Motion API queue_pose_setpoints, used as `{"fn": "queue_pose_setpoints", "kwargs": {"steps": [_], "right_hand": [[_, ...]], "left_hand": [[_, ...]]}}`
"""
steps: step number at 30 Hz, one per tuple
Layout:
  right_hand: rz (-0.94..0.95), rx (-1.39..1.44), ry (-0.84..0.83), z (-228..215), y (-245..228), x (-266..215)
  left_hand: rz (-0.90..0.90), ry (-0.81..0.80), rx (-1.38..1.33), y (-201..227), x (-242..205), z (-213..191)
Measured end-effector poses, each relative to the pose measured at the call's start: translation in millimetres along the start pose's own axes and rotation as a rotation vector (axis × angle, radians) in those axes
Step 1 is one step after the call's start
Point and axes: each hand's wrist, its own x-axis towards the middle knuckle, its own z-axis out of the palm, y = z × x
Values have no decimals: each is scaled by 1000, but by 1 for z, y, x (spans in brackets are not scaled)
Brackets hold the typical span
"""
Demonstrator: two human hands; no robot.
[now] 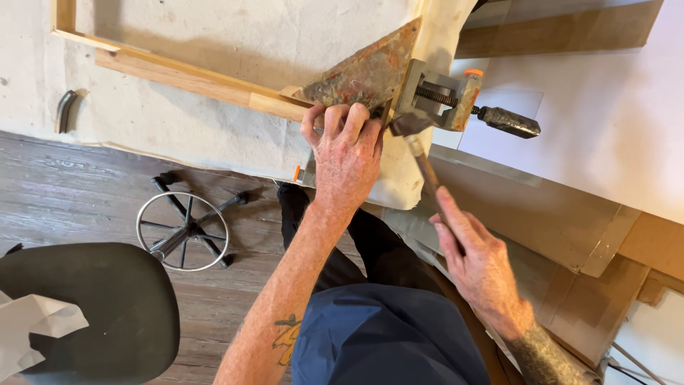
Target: The person assembles a rectangular wooden frame by clamping mitered corners with a speed square and bar clamps, then hammering nails into each joint. They repeat the process for each corner, remove clamps, and inspect the completed frame.
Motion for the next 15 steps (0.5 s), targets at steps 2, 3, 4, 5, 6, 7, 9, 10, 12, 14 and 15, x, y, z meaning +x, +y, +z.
{"fn": "queue_pose_setpoints", "kwargs": {"steps": [2,3,4,5,6,7,9,10,12,14,15], "right_hand": [[150,78,36,-12,-12,0],[149,79,35,-16,-14,-4],[36,123,124,-21,-15,-7],[-78,165,212,-27,-17,-10],[-82,161,223,-28,-21,-10],[282,261,65,-30,-25,-10],[641,352,-84,-29,-20,-20],[622,184,-67,-23,-10,-27],[592,20,-49,-18,-2,-33],[596,23,-102,-20,-4,-36],[596,21,-99,-25,-12,-37]], "left_hand": [[15,8,-26,1,2,-3],[15,8,-25,0,0,-3],[19,5,-14,-1,0,-3],[23,2,-3,-1,1,-3],[31,11,-7,-1,2,-6],[35,0,-9,-1,4,-9],[41,1,-17,0,4,-15],[29,-33,-36,-3,3,-17],[19,-63,-44,-11,1,-15],[35,-450,203,-21,-2,-4],[36,-447,201,-20,4,-6]]}}
